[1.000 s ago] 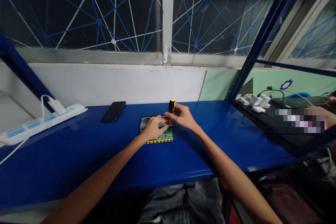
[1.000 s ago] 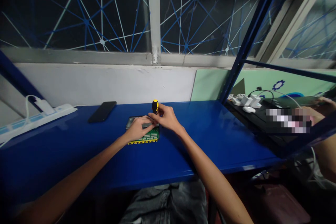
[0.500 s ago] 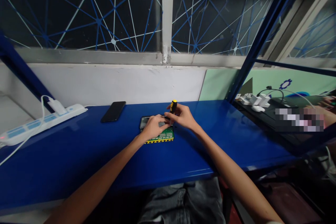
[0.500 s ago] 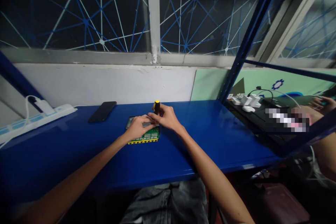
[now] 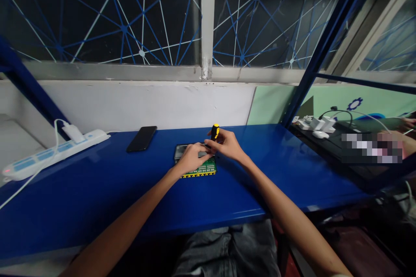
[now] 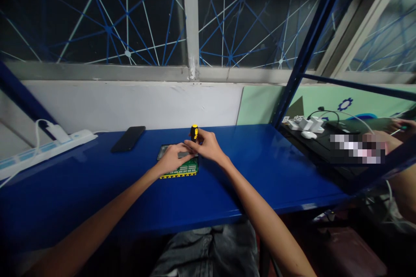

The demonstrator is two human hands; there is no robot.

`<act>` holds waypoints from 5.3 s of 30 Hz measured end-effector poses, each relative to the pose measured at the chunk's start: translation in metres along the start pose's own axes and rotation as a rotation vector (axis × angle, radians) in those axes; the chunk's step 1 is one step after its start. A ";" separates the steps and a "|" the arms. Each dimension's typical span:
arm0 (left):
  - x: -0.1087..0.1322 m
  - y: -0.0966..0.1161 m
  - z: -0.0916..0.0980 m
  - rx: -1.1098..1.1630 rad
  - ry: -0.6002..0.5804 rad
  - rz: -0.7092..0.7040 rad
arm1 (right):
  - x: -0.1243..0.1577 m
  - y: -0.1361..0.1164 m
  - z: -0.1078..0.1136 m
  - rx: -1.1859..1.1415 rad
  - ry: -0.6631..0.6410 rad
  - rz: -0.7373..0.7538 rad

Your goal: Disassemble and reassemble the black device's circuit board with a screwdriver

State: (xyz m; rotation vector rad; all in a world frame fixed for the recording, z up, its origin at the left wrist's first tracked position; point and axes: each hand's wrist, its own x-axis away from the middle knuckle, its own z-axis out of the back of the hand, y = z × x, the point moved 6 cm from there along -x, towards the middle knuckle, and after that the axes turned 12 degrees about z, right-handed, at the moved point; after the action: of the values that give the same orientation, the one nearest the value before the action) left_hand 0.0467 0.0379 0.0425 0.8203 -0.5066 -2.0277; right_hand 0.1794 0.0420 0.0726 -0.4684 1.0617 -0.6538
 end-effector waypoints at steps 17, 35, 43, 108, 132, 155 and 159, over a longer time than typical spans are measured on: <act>0.000 0.002 0.005 0.027 -0.010 0.054 | -0.001 0.000 -0.001 -0.025 -0.026 -0.011; 0.000 0.003 0.006 0.016 0.017 0.050 | 0.000 -0.002 -0.002 -0.043 -0.040 0.015; 0.000 0.003 0.007 0.026 0.013 0.020 | -0.001 -0.003 -0.004 -0.103 -0.070 0.020; 0.024 -0.009 0.037 0.118 -0.276 0.002 | 0.006 -0.029 -0.023 -0.228 0.053 -0.027; 0.026 -0.010 0.030 0.201 -0.359 0.035 | 0.010 -0.031 -0.035 -0.041 -0.022 0.056; 0.028 -0.008 0.029 0.208 -0.362 0.046 | 0.009 -0.039 -0.033 0.021 -0.039 0.052; 0.027 -0.008 0.031 0.209 -0.346 0.040 | 0.009 -0.041 -0.034 0.046 -0.065 0.081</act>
State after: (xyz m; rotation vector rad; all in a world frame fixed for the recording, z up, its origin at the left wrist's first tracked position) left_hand 0.0088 0.0209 0.0499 0.5726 -0.9347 -2.1125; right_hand 0.1407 0.0048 0.0782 -0.4024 0.9972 -0.5863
